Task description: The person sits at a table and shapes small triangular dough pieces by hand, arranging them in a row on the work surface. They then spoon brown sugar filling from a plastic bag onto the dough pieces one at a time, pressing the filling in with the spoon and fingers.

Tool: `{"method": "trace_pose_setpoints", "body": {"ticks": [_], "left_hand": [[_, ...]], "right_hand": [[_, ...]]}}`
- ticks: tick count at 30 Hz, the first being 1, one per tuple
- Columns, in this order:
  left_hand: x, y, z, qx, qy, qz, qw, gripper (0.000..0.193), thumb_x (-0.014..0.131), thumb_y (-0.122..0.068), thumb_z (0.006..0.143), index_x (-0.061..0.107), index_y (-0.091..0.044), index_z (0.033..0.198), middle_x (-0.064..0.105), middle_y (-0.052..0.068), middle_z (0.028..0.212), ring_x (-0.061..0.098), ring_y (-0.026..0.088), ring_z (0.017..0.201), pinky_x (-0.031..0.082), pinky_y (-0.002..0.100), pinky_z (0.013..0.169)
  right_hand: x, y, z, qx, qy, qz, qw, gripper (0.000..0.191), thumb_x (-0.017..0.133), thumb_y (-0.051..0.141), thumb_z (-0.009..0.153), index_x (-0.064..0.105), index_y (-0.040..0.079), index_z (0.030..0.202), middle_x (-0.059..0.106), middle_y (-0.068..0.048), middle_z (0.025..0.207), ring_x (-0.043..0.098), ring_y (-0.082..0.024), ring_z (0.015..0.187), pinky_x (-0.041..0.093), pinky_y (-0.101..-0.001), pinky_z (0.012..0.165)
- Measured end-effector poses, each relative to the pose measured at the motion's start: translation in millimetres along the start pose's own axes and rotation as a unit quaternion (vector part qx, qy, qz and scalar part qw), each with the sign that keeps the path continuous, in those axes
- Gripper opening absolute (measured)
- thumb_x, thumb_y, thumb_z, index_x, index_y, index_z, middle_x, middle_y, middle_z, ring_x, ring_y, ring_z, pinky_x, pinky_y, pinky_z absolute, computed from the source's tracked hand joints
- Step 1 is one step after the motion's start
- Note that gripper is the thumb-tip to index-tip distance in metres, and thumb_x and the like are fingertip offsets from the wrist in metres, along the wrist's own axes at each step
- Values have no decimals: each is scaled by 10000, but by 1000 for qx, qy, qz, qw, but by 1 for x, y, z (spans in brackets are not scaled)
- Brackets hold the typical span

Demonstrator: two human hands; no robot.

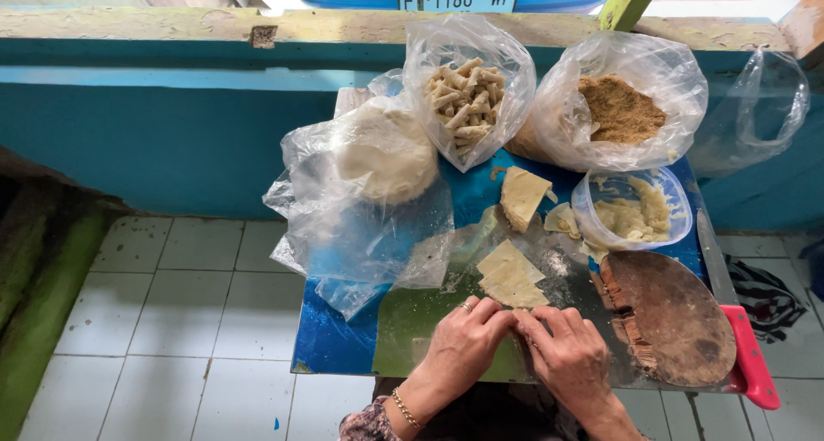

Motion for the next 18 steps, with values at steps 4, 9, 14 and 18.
{"method": "trace_pose_setpoints", "body": {"ticks": [4, 9, 14, 18], "left_hand": [[10, 7, -1, 0, 2, 25, 1000, 92, 680, -89, 865, 653, -75, 952, 603, 75, 930, 618, 273, 897, 538, 369, 760], [20, 13, 2, -16, 35, 21, 999, 89, 685, -88, 889, 628, -46, 943, 588, 132, 940, 626, 305, 906, 540, 384, 766], [-1, 12, 11, -36, 75, -21, 996, 151, 719, -144, 865, 615, -36, 878, 601, 133, 864, 649, 323, 786, 548, 429, 672], [-45, 43, 60, -21, -19, 67, 997, 136, 691, -147, 904, 613, -67, 826, 604, 118, 826, 662, 310, 741, 557, 425, 644]], "right_hand": [[0, 1, -2, 24, -35, 18, 999, 324, 766, 211, 814, 746, 125, 1126, 705, 1, 1031, 635, -200, 884, 489, -376, 723], [-1, -1, 6, 38, 4, 33, 999, 309, 772, 219, 800, 741, 142, 1098, 710, -4, 1029, 643, -218, 895, 501, -378, 744], [-12, 0, 2, 56, -27, 57, 996, 383, 762, 223, 808, 736, 114, 1174, 710, -30, 1052, 653, -228, 914, 515, -376, 777], [-21, -12, -8, 103, -43, 60, 992, 352, 766, 213, 822, 740, 127, 1162, 716, -34, 1059, 669, -230, 918, 531, -374, 791]]}}
Point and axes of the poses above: each hand's wrist, its own z-axis towards the middle knuckle, its own x-axis out of the palm, y = z × x, the point moved 3 cm from there along z, towards the middle knuckle
